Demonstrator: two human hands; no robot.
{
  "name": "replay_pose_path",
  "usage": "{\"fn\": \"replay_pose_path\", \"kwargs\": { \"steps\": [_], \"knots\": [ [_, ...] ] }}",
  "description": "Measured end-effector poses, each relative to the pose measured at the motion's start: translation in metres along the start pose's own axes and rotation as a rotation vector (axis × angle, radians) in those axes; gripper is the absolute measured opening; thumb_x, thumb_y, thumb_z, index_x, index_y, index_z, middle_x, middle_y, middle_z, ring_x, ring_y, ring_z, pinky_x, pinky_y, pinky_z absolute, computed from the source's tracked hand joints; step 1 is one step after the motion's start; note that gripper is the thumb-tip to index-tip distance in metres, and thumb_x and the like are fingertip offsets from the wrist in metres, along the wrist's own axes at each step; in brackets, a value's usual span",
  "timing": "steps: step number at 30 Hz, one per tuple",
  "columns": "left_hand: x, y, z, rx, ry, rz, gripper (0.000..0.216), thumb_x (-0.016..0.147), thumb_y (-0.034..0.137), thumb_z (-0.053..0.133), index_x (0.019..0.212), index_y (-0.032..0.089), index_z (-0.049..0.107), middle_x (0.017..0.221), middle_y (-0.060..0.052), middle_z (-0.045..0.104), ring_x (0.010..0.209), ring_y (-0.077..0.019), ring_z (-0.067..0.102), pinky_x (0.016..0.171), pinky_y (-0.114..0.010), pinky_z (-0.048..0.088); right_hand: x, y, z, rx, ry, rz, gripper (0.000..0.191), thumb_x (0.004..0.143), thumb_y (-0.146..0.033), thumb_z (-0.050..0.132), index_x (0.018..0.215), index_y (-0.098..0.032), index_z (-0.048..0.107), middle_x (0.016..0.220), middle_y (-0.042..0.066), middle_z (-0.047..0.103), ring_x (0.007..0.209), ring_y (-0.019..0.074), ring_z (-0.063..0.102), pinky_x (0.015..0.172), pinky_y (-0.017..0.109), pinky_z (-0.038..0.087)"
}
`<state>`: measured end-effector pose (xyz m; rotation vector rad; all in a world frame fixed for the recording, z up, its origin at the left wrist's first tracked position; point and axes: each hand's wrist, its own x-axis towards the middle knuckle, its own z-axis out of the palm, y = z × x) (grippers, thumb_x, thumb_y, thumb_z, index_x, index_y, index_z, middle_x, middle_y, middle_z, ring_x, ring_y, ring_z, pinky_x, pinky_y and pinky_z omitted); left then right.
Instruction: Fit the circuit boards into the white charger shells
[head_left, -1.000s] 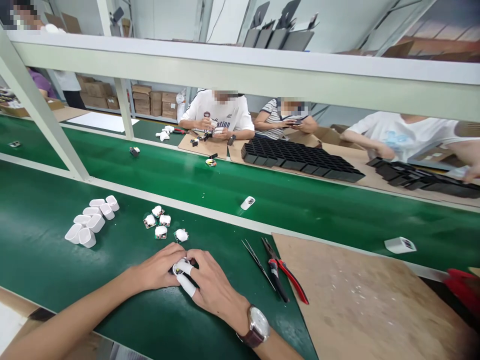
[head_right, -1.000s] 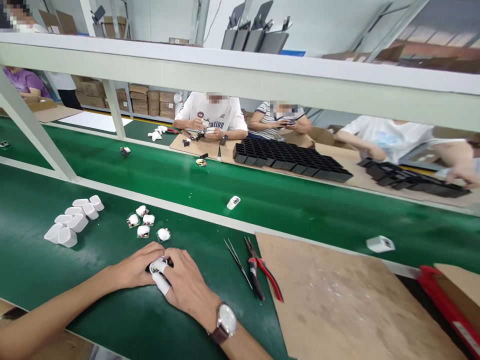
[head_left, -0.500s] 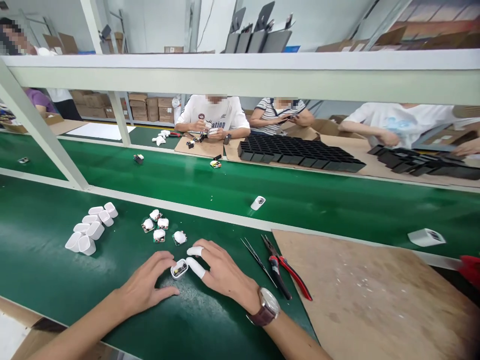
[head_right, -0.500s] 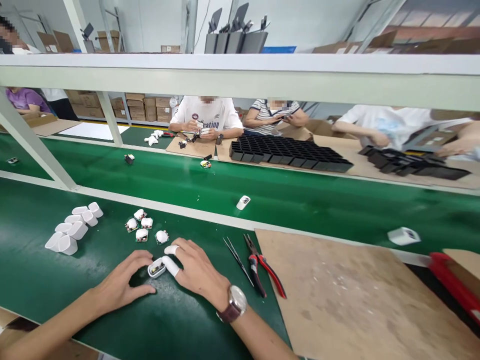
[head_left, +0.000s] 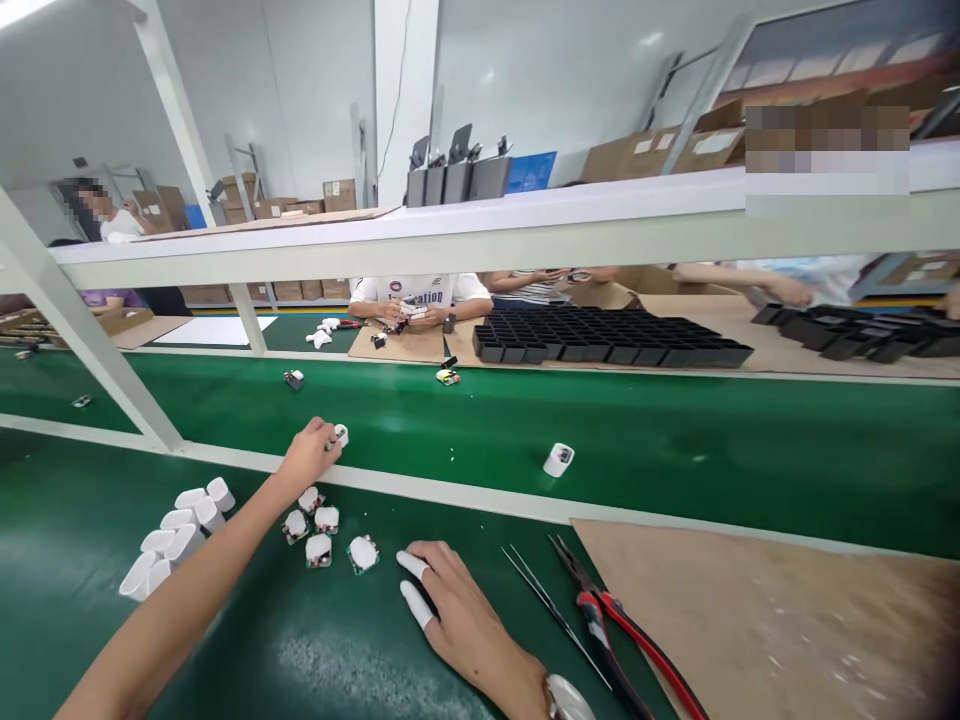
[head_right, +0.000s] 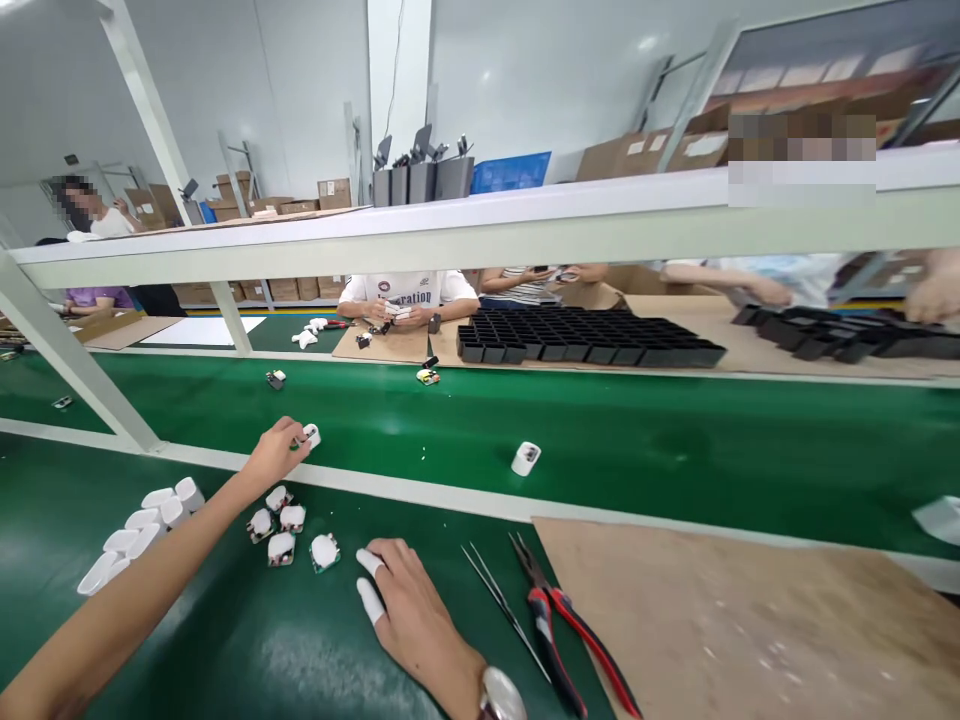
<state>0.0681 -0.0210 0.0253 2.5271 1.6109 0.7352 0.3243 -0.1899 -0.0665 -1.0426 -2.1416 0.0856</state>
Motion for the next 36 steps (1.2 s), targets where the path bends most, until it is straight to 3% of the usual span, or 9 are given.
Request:
{"fn": "replay_pose_path", "kwargs": {
  "steps": [5, 8, 11, 17, 23, 26, 30, 33, 36],
  "knots": [
    [0.017, -0.035, -0.002, -0.009, -0.116, -0.043, 0.02, 0.091, 0.038, 0.065, 0.097, 0.021, 0.073, 0.102, -0.01, 0.075, 0.096, -0.0267, 0.073, 0.088, -0.035, 0.057, 0.001, -0.005, -0.007, -0.012, -0.052, 0.062, 0.031, 0.1, -0.011, 0.053, 0.129, -0.021, 0.059, 0.117, 0.011, 0.064, 0.104, 0.0261, 0.063, 0.091, 0.048, 0.06],
    [-0.012, -0.065, -0.033, 0.003, -0.133, -0.07, 0.054, 0.091, 0.057, 0.06, 0.129, 0.02, 0.067, 0.135, -0.013, 0.068, 0.124, -0.0321, 0.065, 0.104, -0.041, 0.052, 0.002, -0.006, -0.01, -0.005, -0.094, 0.096, 0.031, 0.1, -0.013, 0.055, 0.129, -0.02, 0.059, 0.121, 0.012, 0.065, 0.108, 0.0266, 0.062, 0.096, 0.049, 0.058],
    [-0.051, -0.102, -0.072, 0.194, -0.231, -0.208, 0.075, 0.085, 0.066, 0.06, 0.142, 0.016, 0.06, 0.142, -0.018, 0.065, 0.132, -0.0399, 0.058, 0.109, -0.05, 0.047, 0.01, -0.008, -0.008, -0.015, -0.132, 0.105, 0.037, 0.1, -0.016, 0.057, 0.137, -0.021, 0.056, 0.131, 0.013, 0.065, 0.114, 0.0281, 0.063, 0.099, 0.054, 0.057],
    [-0.107, -0.135, -0.099, 0.402, -0.441, -0.389, 0.06, 0.091, 0.052, 0.054, 0.137, 0.014, 0.064, 0.12, -0.021, 0.076, 0.113, -0.0444, 0.071, 0.092, -0.052, 0.055, 0.043, -0.019, 0.012, -0.041, -0.307, -0.101, 0.048, 0.092, -0.007, 0.059, 0.139, -0.015, 0.058, 0.158, 0.014, 0.05, 0.141, 0.0324, 0.049, 0.11, 0.053, 0.051],
    [-0.118, -0.067, -0.094, 0.161, -0.234, -0.223, 0.06, 0.095, 0.047, 0.056, 0.147, 0.016, 0.052, 0.145, -0.016, 0.063, 0.133, -0.0367, 0.06, 0.111, -0.049, 0.046, 0.03, -0.03, 0.02, -0.196, -0.249, -0.013, 0.022, 0.094, -0.012, 0.061, 0.115, -0.013, 0.067, 0.118, 0.019, 0.069, 0.11, 0.0331, 0.066, 0.095, 0.052, 0.057],
    [-0.137, -0.009, -0.075, -0.197, -0.324, 0.004, 0.05, 0.097, 0.046, 0.062, 0.143, 0.025, 0.055, 0.14, -0.008, 0.066, 0.125, -0.0304, 0.065, 0.107, -0.042, 0.052, 0.008, -0.038, 0.002, -0.242, -0.248, 0.113, 0.039, 0.099, -0.033, 0.065, 0.129, -0.008, 0.059, 0.103, 0.018, 0.068, 0.095, 0.035, 0.067, 0.087, 0.057, 0.058],
    [-0.166, 0.043, -0.025, -0.384, -0.457, 0.291, 0.055, 0.097, 0.025, 0.064, 0.15, 0.027, 0.052, 0.14, -0.01, 0.062, 0.126, -0.0275, 0.062, 0.108, -0.037, 0.052, -0.008, -0.044, -0.028, -0.084, -0.328, 0.104, 0.066, 0.099, -0.03, 0.065, 0.155, -0.011, 0.037, 0.142, 0.022, 0.057, 0.126, 0.0347, 0.059, 0.104, 0.053, 0.055],
    [-0.178, 0.051, 0.004, -0.472, -0.454, 0.246, 0.062, 0.097, 0.025, 0.065, 0.155, 0.027, 0.044, 0.138, -0.01, 0.06, 0.125, -0.0264, 0.061, 0.106, -0.037, 0.053, -0.011, -0.043, -0.04, 0.004, -0.427, 0.03, 0.058, 0.103, -0.016, 0.052, 0.158, -0.019, 0.035, 0.157, 0.015, 0.049, 0.143, 0.0304, 0.047, 0.115, 0.052, 0.049],
    [-0.186, 0.045, 0.015, -0.525, -0.467, 0.127, 0.072, 0.097, 0.038, 0.07, 0.16, 0.03, 0.036, 0.146, -0.01, 0.056, 0.132, -0.0291, 0.057, 0.111, -0.042, 0.051, -0.016, -0.041, -0.04, -0.017, -0.435, 0.028, 0.046, 0.105, -0.018, 0.051, 0.15, -0.02, 0.047, 0.147, 0.015, 0.058, 0.132, 0.0306, 0.057, 0.111, 0.054, 0.052]
  ]
}}
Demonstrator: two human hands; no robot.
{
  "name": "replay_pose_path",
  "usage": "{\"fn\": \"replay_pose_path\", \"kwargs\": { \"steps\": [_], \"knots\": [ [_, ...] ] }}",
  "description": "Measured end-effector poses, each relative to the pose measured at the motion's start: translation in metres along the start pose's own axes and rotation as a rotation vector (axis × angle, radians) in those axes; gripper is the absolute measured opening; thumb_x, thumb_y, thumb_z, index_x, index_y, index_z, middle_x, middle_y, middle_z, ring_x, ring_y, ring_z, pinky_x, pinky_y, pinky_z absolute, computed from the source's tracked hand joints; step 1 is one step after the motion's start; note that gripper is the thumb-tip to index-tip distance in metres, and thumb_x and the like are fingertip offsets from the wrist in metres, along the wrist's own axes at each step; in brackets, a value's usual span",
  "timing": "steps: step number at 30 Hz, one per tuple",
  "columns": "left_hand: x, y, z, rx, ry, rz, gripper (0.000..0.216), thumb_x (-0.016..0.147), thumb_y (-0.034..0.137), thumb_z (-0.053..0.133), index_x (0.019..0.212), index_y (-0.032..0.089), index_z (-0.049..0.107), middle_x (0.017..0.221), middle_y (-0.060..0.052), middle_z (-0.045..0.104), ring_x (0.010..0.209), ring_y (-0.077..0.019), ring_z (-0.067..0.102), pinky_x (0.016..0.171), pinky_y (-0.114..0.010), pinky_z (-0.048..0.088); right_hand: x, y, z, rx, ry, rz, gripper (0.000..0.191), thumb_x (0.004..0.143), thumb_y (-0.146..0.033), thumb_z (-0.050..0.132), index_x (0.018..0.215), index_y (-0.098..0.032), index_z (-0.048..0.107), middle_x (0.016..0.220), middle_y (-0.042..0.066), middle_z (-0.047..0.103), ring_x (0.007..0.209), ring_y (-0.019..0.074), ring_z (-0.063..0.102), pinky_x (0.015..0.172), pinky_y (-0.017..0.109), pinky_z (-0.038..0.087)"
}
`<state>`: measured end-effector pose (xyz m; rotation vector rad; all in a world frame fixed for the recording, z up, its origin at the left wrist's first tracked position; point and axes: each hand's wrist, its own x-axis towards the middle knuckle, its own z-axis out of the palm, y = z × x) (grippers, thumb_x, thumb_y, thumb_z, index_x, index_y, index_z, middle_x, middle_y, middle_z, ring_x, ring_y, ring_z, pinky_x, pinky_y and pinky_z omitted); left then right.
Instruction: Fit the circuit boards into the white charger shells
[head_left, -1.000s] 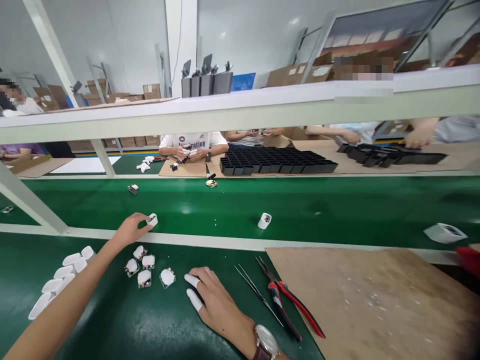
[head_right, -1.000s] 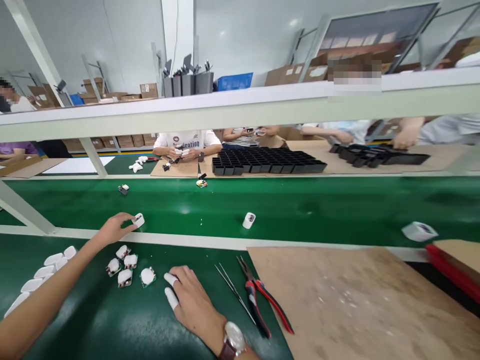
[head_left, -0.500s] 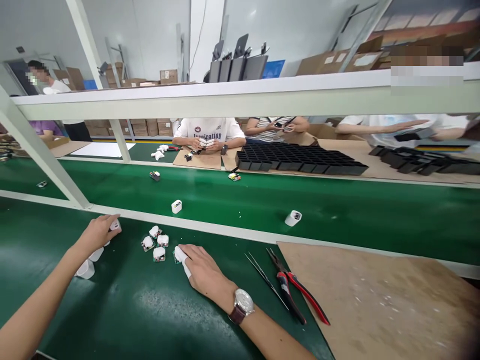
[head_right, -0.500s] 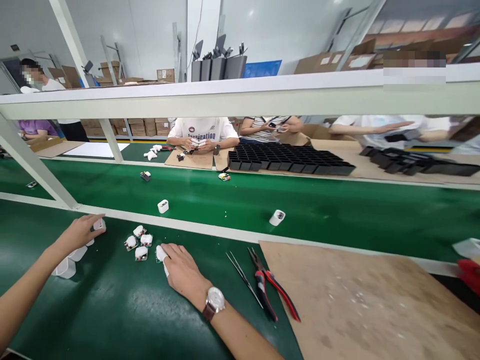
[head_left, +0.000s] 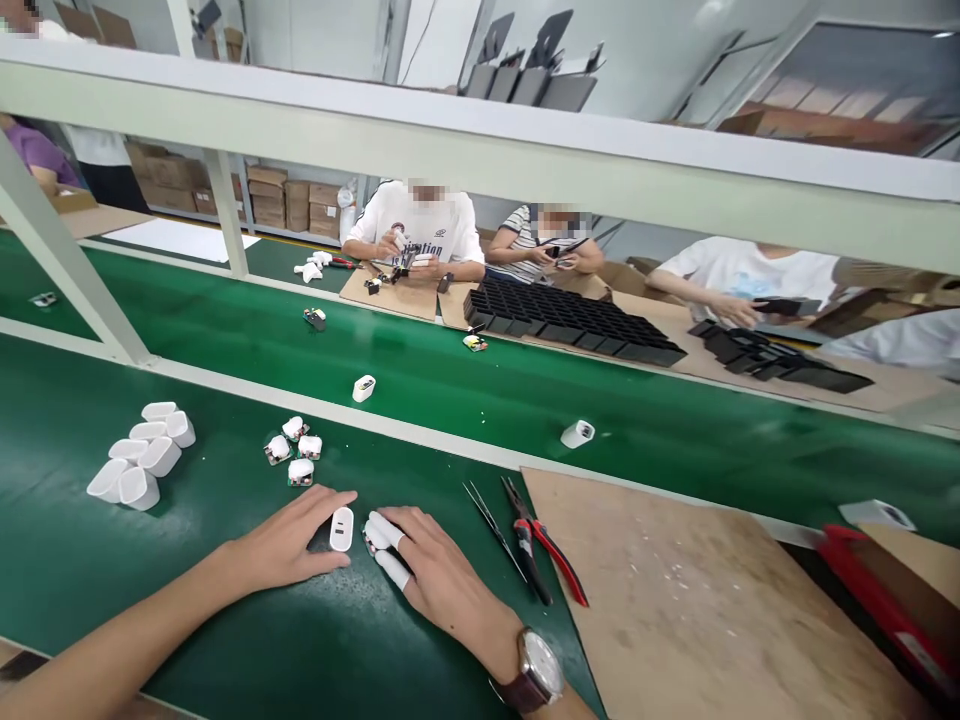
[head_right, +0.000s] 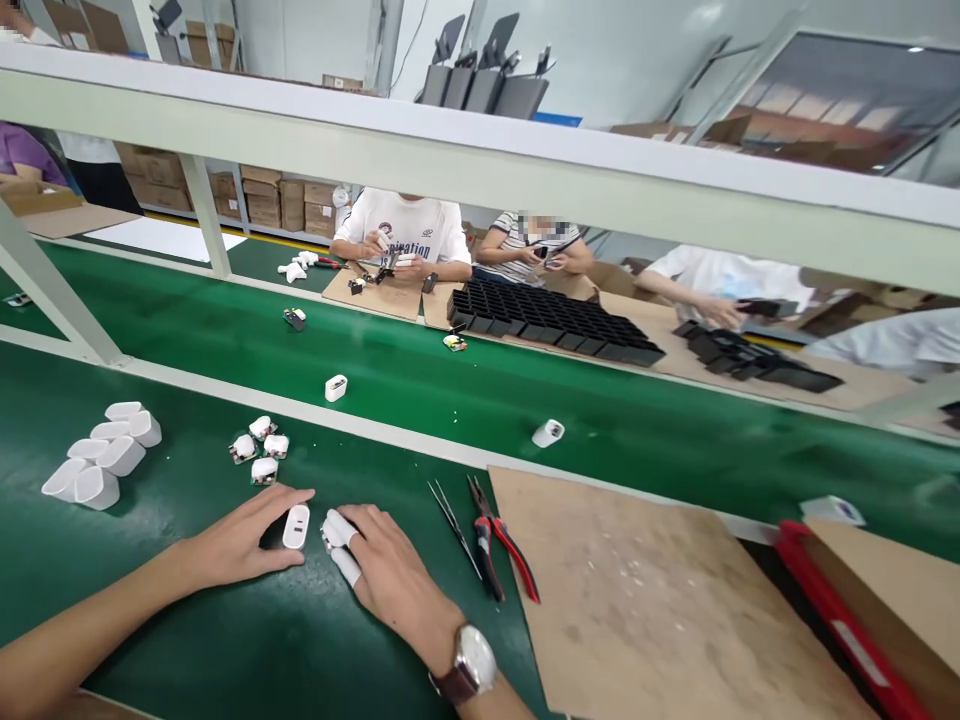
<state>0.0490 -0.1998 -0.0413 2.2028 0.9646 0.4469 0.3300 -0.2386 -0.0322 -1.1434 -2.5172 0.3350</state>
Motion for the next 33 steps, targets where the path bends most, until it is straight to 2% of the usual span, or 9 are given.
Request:
{"fn": "replay_pose_path", "kwargs": {
  "steps": [4, 9, 12, 17, 24, 30, 33],
  "knots": [
    [-0.01, -0.002, 0.003, -0.049, -0.015, -0.05, 0.086, 0.092, 0.048, 0.076, 0.163, 0.036, 0.028, 0.161, -0.009, 0.043, 0.144, -0.0332, 0.049, 0.117, -0.048, 0.046, -0.005, 0.002, 0.007, -0.063, 0.065, -0.025, 0.042, 0.103, -0.019, 0.056, 0.145, -0.02, 0.053, 0.148, 0.017, 0.056, 0.132, 0.0345, 0.056, 0.107, 0.057, 0.055],
    [-0.01, -0.001, 0.01, -0.08, 0.051, -0.013, 0.072, 0.102, 0.033, 0.062, 0.162, 0.037, 0.024, 0.153, -0.007, 0.055, 0.137, -0.0285, 0.057, 0.114, -0.047, 0.05, 0.002, -0.004, 0.007, 0.078, 0.291, -0.048, 0.045, 0.102, -0.016, 0.056, 0.146, -0.024, 0.048, 0.119, 0.012, 0.068, 0.11, 0.0269, 0.066, 0.092, 0.047, 0.062],
    [-0.007, -0.002, 0.014, -0.066, 0.126, 0.078, 0.075, 0.101, 0.025, 0.062, 0.162, 0.036, 0.02, 0.148, -0.007, 0.059, 0.134, -0.0273, 0.057, 0.113, -0.046, 0.05, 0.01, -0.015, 0.001, 0.15, 0.376, -0.033, 0.047, 0.1, -0.014, 0.059, 0.145, -0.023, 0.047, 0.12, 0.013, 0.066, 0.11, 0.0267, 0.064, 0.09, 0.047, 0.062],
    [-0.007, -0.001, 0.013, -0.038, 0.16, 0.143, 0.08, 0.099, 0.015, 0.06, 0.163, 0.035, 0.017, 0.146, -0.008, 0.058, 0.134, -0.0269, 0.056, 0.112, -0.046, 0.051, 0.016, -0.027, -0.004, 0.066, 0.287, -0.141, 0.052, 0.098, -0.007, 0.06, 0.147, -0.021, 0.048, 0.129, 0.017, 0.061, 0.116, 0.0299, 0.059, 0.093, 0.05, 0.06],
    [-0.008, -0.002, 0.016, 0.002, 0.195, 0.187, 0.079, 0.1, 0.015, 0.061, 0.164, 0.033, 0.019, 0.145, -0.011, 0.057, 0.133, -0.0275, 0.057, 0.111, -0.045, 0.053, 0.021, -0.032, -0.009, -0.042, 0.176, -0.122, 0.053, 0.099, -0.007, 0.055, 0.15, -0.014, 0.042, 0.127, 0.019, 0.062, 0.115, 0.0321, 0.059, 0.093, 0.05, 0.062],
    [-0.009, 0.0, 0.016, -0.001, 0.17, 0.173, 0.073, 0.1, 0.018, 0.061, 0.162, 0.031, 0.023, 0.145, -0.012, 0.055, 0.13, -0.0277, 0.058, 0.11, -0.045, 0.053, 0.028, -0.04, -0.021, -0.087, 0.032, -0.125, 0.034, 0.097, -0.007, 0.05, 0.131, -0.012, 0.052, 0.117, 0.02, 0.064, 0.106, 0.0327, 0.063, 0.084, 0.051, 0.064],
    [-0.009, 0.001, 0.015, -0.047, 0.148, 0.128, 0.068, 0.102, 0.021, 0.06, 0.16, 0.032, 0.026, 0.147, -0.011, 0.056, 0.132, -0.0271, 0.059, 0.11, -0.044, 0.053, 0.028, -0.04, -0.02, -0.085, 0.085, -0.116, 0.031, 0.099, -0.009, 0.051, 0.129, -0.014, 0.053, 0.123, 0.019, 0.065, 0.109, 0.032, 0.064, 0.085, 0.05, 0.065]
  ]
}}
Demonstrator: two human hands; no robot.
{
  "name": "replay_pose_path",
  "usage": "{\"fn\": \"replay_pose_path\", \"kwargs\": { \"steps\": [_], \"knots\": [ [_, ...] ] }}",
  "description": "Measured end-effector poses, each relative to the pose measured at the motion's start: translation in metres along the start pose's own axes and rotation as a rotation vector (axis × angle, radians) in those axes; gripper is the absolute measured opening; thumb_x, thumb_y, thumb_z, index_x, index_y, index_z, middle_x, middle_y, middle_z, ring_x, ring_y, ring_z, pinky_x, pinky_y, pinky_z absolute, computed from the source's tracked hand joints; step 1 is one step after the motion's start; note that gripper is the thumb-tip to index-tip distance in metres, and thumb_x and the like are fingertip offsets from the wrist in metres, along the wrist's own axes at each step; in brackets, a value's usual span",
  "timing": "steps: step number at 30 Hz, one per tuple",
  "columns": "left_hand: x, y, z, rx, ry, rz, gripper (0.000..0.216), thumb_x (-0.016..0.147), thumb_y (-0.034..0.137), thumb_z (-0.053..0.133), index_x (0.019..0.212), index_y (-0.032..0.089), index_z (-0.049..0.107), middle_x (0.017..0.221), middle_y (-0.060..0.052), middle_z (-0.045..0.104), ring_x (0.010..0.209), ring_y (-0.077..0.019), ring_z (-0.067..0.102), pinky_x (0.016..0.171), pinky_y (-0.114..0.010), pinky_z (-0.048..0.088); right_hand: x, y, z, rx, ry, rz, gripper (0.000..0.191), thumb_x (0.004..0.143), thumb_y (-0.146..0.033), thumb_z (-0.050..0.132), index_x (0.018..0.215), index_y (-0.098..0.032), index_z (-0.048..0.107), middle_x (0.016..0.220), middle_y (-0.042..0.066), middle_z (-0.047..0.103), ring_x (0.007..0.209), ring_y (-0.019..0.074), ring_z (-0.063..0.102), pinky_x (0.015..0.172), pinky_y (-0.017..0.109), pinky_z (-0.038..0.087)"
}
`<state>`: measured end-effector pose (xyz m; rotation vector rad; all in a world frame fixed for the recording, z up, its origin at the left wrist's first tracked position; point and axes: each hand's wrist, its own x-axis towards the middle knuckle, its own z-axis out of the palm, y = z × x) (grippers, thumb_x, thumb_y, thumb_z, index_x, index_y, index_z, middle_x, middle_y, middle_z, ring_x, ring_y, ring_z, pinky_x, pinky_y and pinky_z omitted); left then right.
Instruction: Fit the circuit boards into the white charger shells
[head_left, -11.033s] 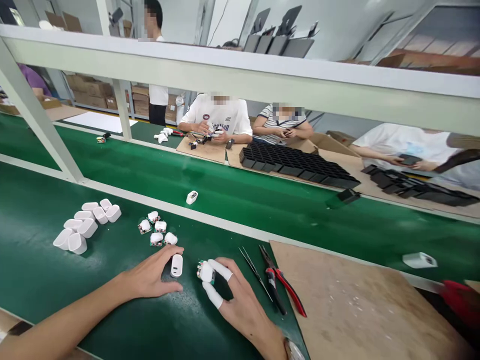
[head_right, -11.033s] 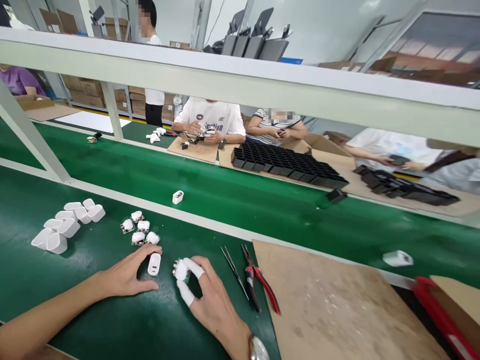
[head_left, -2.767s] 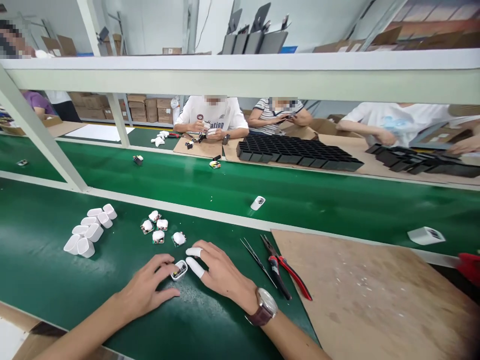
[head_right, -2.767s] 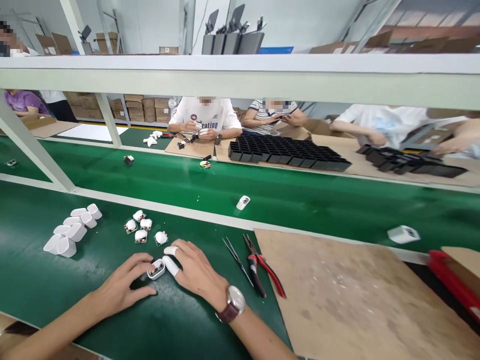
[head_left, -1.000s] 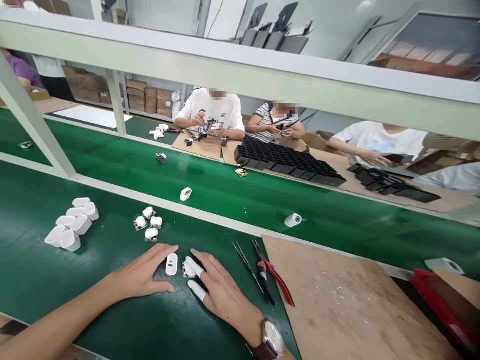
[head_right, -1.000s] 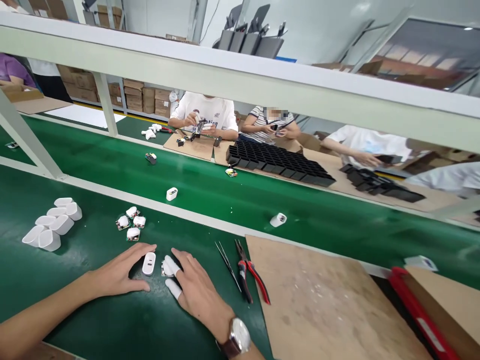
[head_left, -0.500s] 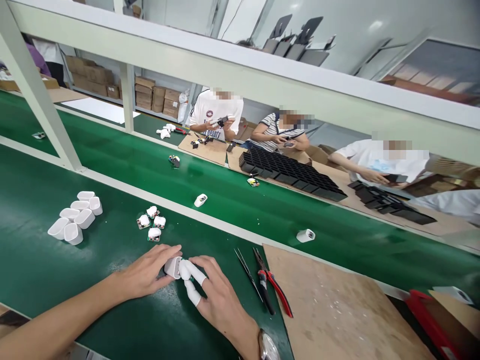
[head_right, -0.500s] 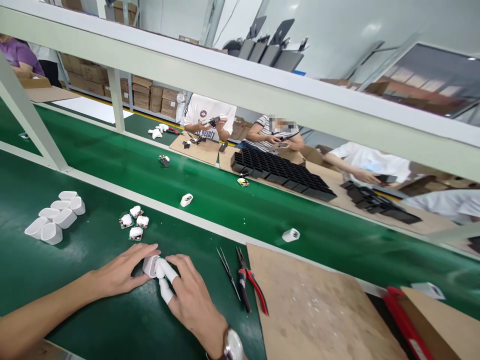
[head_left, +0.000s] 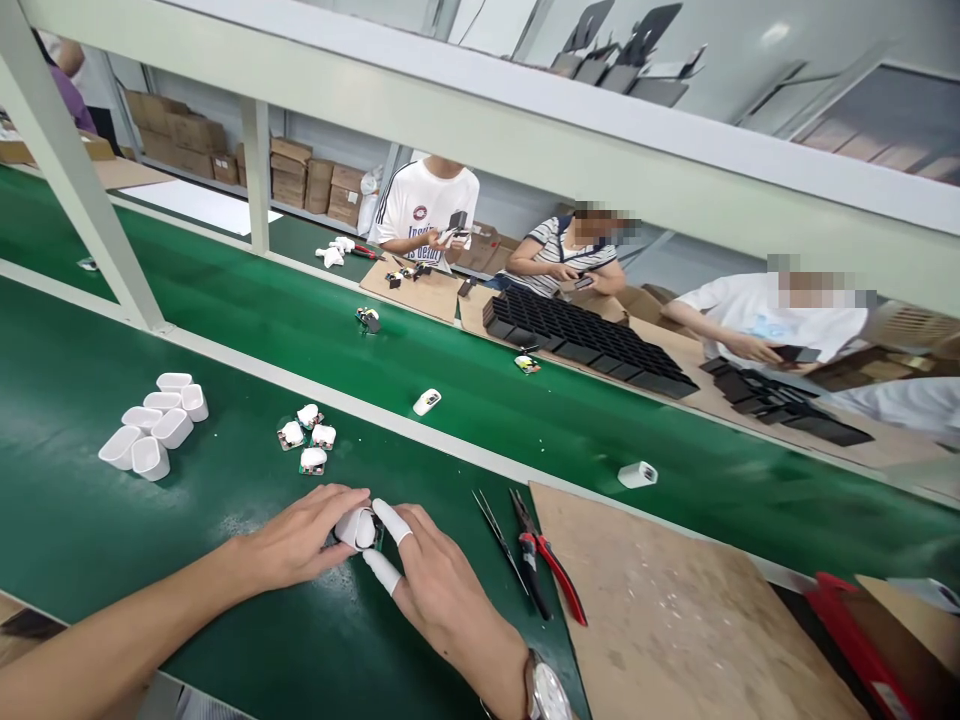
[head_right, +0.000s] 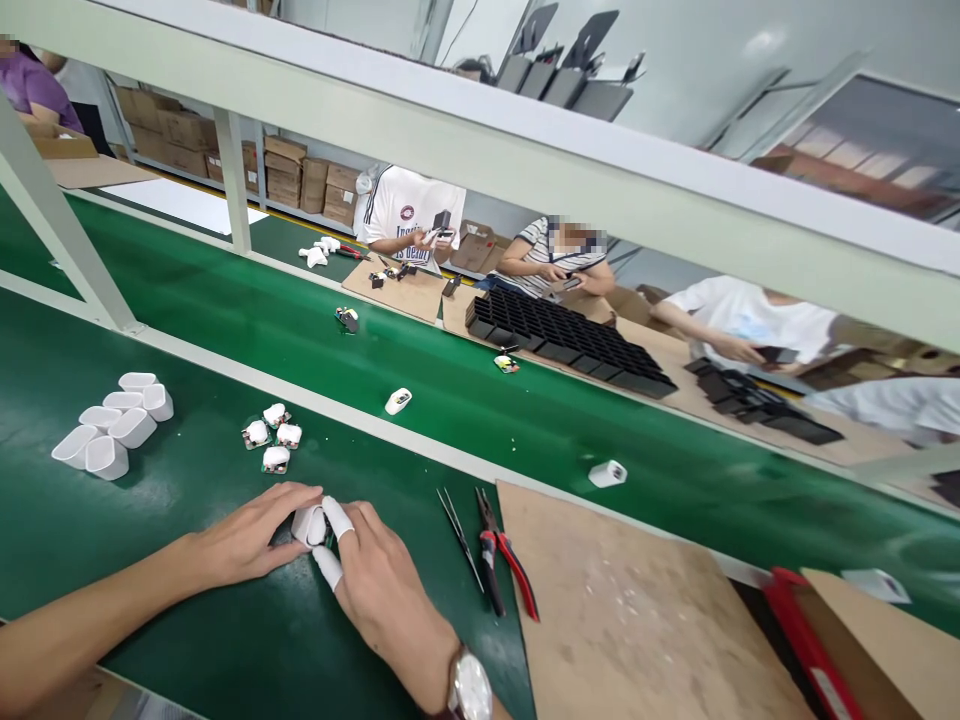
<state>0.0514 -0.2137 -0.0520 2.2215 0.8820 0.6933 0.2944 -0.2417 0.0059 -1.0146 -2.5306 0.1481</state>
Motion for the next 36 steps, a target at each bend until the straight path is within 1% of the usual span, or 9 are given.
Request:
{"fn": "replay_pose_path", "kwargs": {
  "steps": [4, 7, 11, 16, 19, 22, 26, 30, 36],
  "knots": [
    [-0.001, -0.002, 0.003, -0.077, -0.029, -0.075, 0.064, 0.101, 0.027, 0.062, 0.157, 0.032, 0.032, 0.148, -0.009, 0.058, 0.131, -0.0276, 0.062, 0.109, -0.042, 0.055, -0.003, -0.002, 0.01, 0.013, 0.147, -0.029, 0.02, 0.102, -0.017, 0.06, 0.121, -0.02, 0.059, 0.137, 0.017, 0.062, 0.122, 0.033, 0.061, 0.095, 0.054, 0.061],
    [-0.002, -0.003, 0.006, -0.1, -0.038, -0.122, 0.06, 0.1, 0.031, 0.063, 0.154, 0.032, 0.037, 0.149, -0.008, 0.059, 0.133, -0.0279, 0.062, 0.11, -0.043, 0.054, -0.002, -0.003, 0.017, 0.03, 0.107, -0.007, 0.024, 0.103, -0.021, 0.059, 0.127, -0.021, 0.059, 0.134, 0.016, 0.065, 0.122, 0.0323, 0.062, 0.095, 0.053, 0.06],
    [-0.001, -0.004, 0.006, -0.139, -0.062, -0.155, 0.066, 0.098, 0.029, 0.065, 0.156, 0.031, 0.033, 0.15, -0.009, 0.059, 0.136, -0.0273, 0.06, 0.112, -0.044, 0.052, 0.003, 0.0, 0.019, 0.052, 0.104, -0.021, 0.032, 0.103, -0.025, 0.058, 0.134, -0.02, 0.057, 0.127, 0.015, 0.067, 0.118, 0.0314, 0.063, 0.094, 0.051, 0.059],
    [0.001, -0.003, 0.002, -0.179, -0.117, -0.182, 0.077, 0.095, 0.026, 0.066, 0.16, 0.029, 0.025, 0.153, -0.012, 0.057, 0.14, -0.0293, 0.057, 0.111, -0.045, 0.052, 0.006, 0.006, 0.024, 0.076, 0.105, -0.034, 0.025, 0.103, -0.028, 0.059, 0.127, -0.021, 0.06, 0.122, 0.015, 0.067, 0.108, 0.0286, 0.065, 0.086, 0.045, 0.059],
    [0.002, -0.001, 0.0, -0.214, -0.128, -0.171, 0.081, 0.094, 0.023, 0.065, 0.161, 0.03, 0.021, 0.153, -0.011, 0.057, 0.14, -0.0286, 0.057, 0.112, -0.045, 0.051, 0.001, 0.01, 0.03, -0.033, 0.088, -0.116, 0.023, 0.102, -0.021, 0.057, 0.125, -0.018, 0.062, 0.128, 0.017, 0.066, 0.114, 0.0304, 0.063, 0.089, 0.047, 0.058],
    [0.003, 0.0, -0.001, -0.233, -0.137, -0.156, 0.083, 0.093, 0.021, 0.065, 0.161, 0.033, 0.019, 0.153, -0.009, 0.057, 0.138, -0.0276, 0.059, 0.111, -0.045, 0.051, -0.003, 0.013, 0.034, -0.159, 0.033, -0.195, 0.017, 0.098, -0.017, 0.056, 0.113, -0.017, 0.066, 0.132, 0.019, 0.063, 0.12, 0.0345, 0.06, 0.092, 0.051, 0.058],
    [0.004, 0.001, -0.002, -0.246, -0.148, -0.169, 0.086, 0.091, 0.02, 0.065, 0.161, 0.034, 0.016, 0.155, -0.009, 0.056, 0.14, -0.0283, 0.057, 0.113, -0.047, 0.048, -0.003, 0.012, 0.033, -0.173, -0.01, -0.158, 0.024, 0.098, -0.016, 0.056, 0.119, -0.017, 0.066, 0.129, 0.019, 0.065, 0.114, 0.0317, 0.063, 0.093, 0.049, 0.059],
    [0.006, 0.002, -0.003, -0.245, -0.156, -0.17, 0.085, 0.091, 0.02, 0.064, 0.16, 0.033, 0.017, 0.154, -0.009, 0.057, 0.14, -0.0291, 0.057, 0.113, -0.047, 0.048, -0.004, 0.009, 0.029, -0.136, -0.026, -0.157, 0.028, 0.097, -0.013, 0.054, 0.122, -0.017, 0.065, 0.134, 0.021, 0.062, 0.118, 0.0336, 0.062, 0.092, 0.05, 0.059],
    [0.004, 0.004, 0.0, -0.186, -0.138, -0.166, 0.087, 0.09, 0.02, 0.063, 0.16, 0.034, 0.014, 0.151, -0.009, 0.059, 0.132, -0.0288, 0.062, 0.107, -0.045, 0.053, 0.005, 0.007, 0.021, 0.072, -0.028, 0.024, 0.02, 0.105, -0.027, 0.054, 0.123, -0.022, 0.062, 0.122, 0.012, 0.065, 0.104, 0.026, 0.066, 0.09, 0.046, 0.058]
  ]
}}
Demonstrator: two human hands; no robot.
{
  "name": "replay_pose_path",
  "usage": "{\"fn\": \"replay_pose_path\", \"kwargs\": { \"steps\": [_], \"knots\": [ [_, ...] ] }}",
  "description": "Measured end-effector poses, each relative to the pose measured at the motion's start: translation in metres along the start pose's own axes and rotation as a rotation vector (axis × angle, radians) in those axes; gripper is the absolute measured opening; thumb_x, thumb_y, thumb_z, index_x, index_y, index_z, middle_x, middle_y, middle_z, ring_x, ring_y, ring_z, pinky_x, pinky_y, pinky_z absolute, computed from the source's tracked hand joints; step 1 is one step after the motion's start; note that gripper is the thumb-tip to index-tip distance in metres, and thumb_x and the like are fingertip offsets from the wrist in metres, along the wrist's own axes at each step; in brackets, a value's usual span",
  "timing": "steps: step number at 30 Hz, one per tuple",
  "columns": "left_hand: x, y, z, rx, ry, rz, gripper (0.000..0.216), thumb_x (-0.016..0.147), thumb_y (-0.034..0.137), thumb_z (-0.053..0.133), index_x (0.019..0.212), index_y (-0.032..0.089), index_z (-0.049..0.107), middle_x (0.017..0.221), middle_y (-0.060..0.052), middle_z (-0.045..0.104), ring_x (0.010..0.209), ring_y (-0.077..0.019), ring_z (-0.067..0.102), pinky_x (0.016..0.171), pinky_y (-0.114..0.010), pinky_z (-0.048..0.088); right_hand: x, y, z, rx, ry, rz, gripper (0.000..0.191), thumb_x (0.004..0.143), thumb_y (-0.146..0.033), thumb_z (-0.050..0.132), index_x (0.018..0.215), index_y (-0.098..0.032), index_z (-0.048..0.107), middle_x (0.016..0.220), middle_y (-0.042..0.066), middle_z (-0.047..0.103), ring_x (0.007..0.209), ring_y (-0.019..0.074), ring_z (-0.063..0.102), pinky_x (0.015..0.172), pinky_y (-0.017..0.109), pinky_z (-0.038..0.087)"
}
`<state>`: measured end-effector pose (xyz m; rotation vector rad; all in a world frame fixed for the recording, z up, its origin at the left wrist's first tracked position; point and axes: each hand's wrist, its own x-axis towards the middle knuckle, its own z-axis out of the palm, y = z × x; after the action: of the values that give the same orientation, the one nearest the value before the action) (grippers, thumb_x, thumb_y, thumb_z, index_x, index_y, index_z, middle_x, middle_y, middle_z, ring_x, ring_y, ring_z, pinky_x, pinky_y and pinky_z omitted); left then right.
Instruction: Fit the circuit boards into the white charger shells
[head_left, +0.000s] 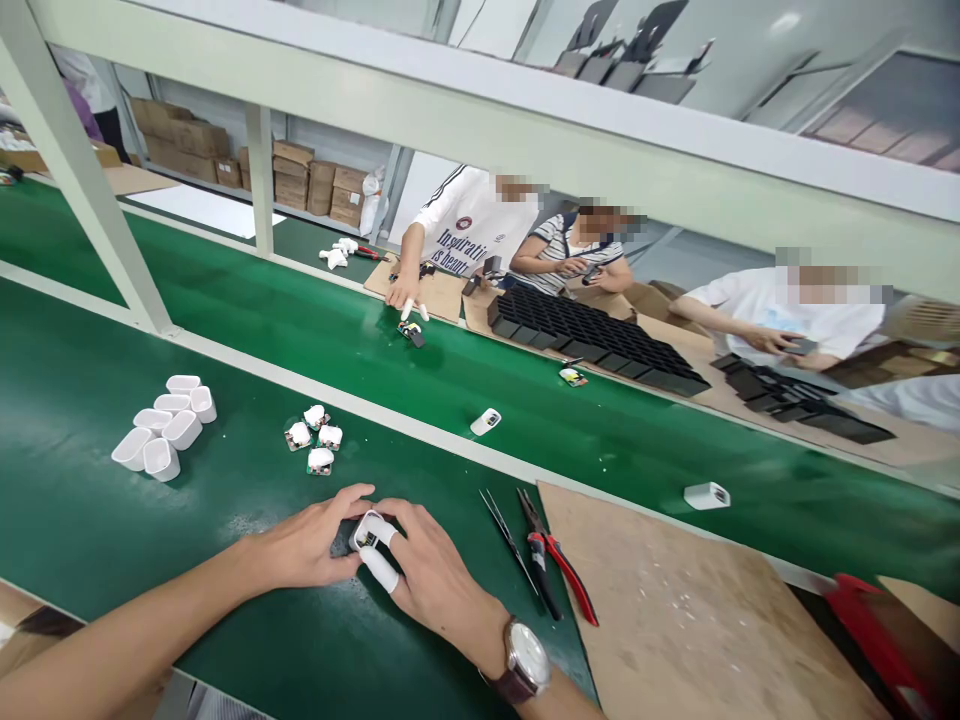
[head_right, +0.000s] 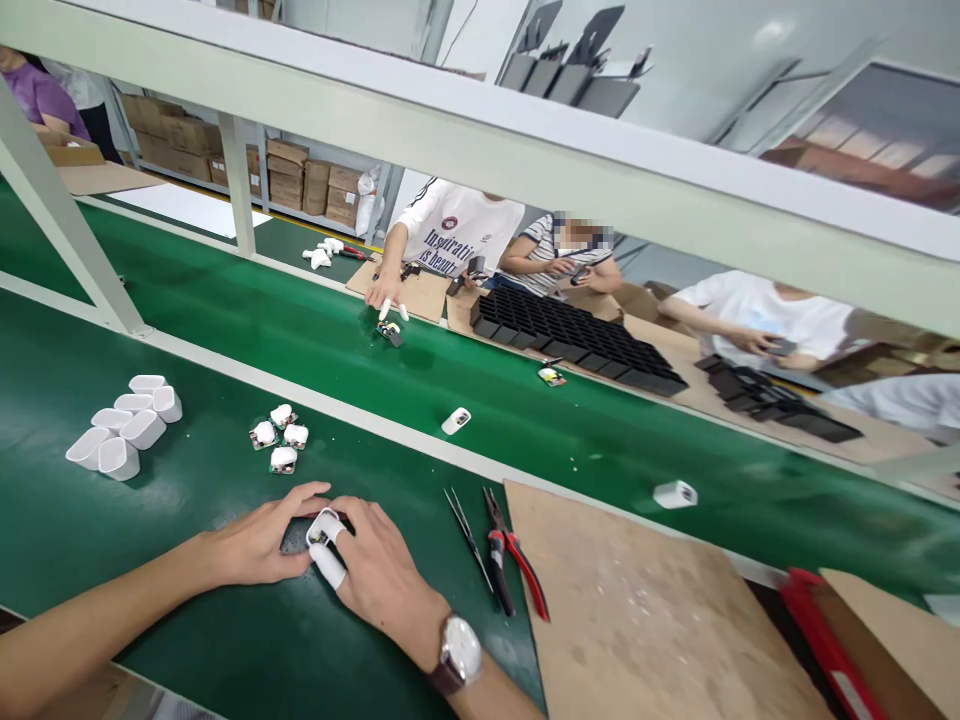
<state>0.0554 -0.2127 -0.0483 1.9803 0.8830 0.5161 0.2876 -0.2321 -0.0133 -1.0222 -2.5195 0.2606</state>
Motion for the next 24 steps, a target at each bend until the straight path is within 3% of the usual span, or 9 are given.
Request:
{"fn": "replay_pose_path", "kwargs": {
  "steps": [3, 6, 9, 12, 16, 19, 21, 24],
  "knots": [
    [-0.004, -0.002, 0.003, 0.1, 0.082, 0.07, 0.085, 0.092, 0.032, 0.072, 0.158, 0.031, 0.019, 0.152, -0.013, 0.055, 0.134, -0.0313, 0.06, 0.108, -0.047, 0.053, 0.002, 0.009, -0.002, 0.081, 0.027, 0.067, 0.024, 0.108, -0.028, 0.049, 0.129, -0.023, 0.057, 0.12, 0.011, 0.066, 0.101, 0.0249, 0.066, 0.089, 0.046, 0.059],
    [-0.005, -0.002, 0.005, 0.31, 0.198, 0.197, 0.066, 0.091, 0.046, 0.077, 0.144, 0.027, 0.043, 0.145, -0.015, 0.057, 0.127, -0.0342, 0.063, 0.102, -0.047, 0.058, -0.002, 0.027, 0.002, 0.188, 0.198, 0.185, 0.029, 0.11, -0.025, 0.039, 0.137, -0.023, 0.05, 0.12, 0.011, 0.066, 0.101, 0.0219, 0.068, 0.09, 0.041, 0.06],
    [-0.003, 0.003, 0.009, 0.501, 0.249, 0.319, 0.02, 0.104, 0.029, 0.058, 0.124, 0.024, 0.058, 0.122, -0.012, 0.066, 0.104, -0.0268, 0.07, 0.083, -0.039, 0.062, -0.01, 0.044, 0.013, 0.204, 0.274, 0.209, 0.03, 0.11, -0.025, 0.04, 0.138, -0.023, 0.052, 0.121, 0.011, 0.066, 0.104, 0.022, 0.069, 0.092, 0.041, 0.061],
    [0.0, 0.01, 0.016, 0.595, 0.27, 0.384, 0.016, 0.103, 0.016, 0.049, 0.11, 0.02, 0.062, 0.11, -0.012, 0.068, 0.089, -0.0233, 0.068, 0.072, -0.035, 0.06, -0.016, 0.053, 0.021, 0.225, 0.306, 0.211, 0.031, 0.11, -0.025, 0.043, 0.138, -0.023, 0.054, 0.122, 0.011, 0.067, 0.108, 0.0225, 0.07, 0.096, 0.042, 0.061],
    [0.013, 0.02, 0.011, 0.669, 0.171, 0.397, 0.014, 0.1, 0.019, 0.052, 0.094, 0.02, 0.065, 0.099, -0.012, 0.067, 0.08, -0.0229, 0.064, 0.064, -0.033, 0.057, -0.021, 0.056, 0.025, 0.249, 0.34, 0.212, 0.034, 0.11, -0.024, 0.043, 0.141, -0.024, 0.055, 0.125, 0.011, 0.066, 0.111, 0.0222, 0.069, 0.099, 0.041, 0.061],
    [0.043, 0.02, -0.033, 0.657, 0.17, 0.263, 0.014, 0.099, 0.025, 0.054, 0.092, 0.022, 0.066, 0.101, -0.008, 0.068, 0.088, -0.0208, 0.067, 0.077, -0.031, 0.058, -0.022, 0.058, 0.028, 0.222, 0.354, 0.182, 0.036, 0.109, -0.024, 0.043, 0.144, -0.024, 0.053, 0.125, 0.012, 0.066, 0.113, 0.0229, 0.069, 0.1, 0.042, 0.061],
    [0.071, 0.011, -0.081, 0.676, 0.291, 0.1, 0.013, 0.098, 0.026, 0.054, 0.094, 0.022, 0.067, 0.102, -0.007, 0.069, 0.095, -0.0211, 0.068, 0.087, -0.031, 0.056, -0.023, 0.06, 0.033, 0.19, 0.359, 0.162, 0.036, 0.109, -0.023, 0.044, 0.144, -0.023, 0.052, 0.126, 0.013, 0.066, 0.112, 0.023, 0.07, 0.099, 0.042, 0.062],
    [0.106, -0.016, -0.156, 0.719, 0.461, -0.081, 0.015, 0.095, 0.022, 0.052, 0.089, 0.018, 0.065, 0.099, -0.012, 0.068, 0.09, -0.0253, 0.068, 0.087, -0.038, 0.055, -0.025, 0.063, 0.038, 0.136, 0.358, 0.149, 0.036, 0.108, -0.023, 0.046, 0.143, -0.022, 0.053, 0.129, 0.015, 0.064, 0.111, 0.0236, 0.071, 0.097, 0.041, 0.063]
  ]
}}
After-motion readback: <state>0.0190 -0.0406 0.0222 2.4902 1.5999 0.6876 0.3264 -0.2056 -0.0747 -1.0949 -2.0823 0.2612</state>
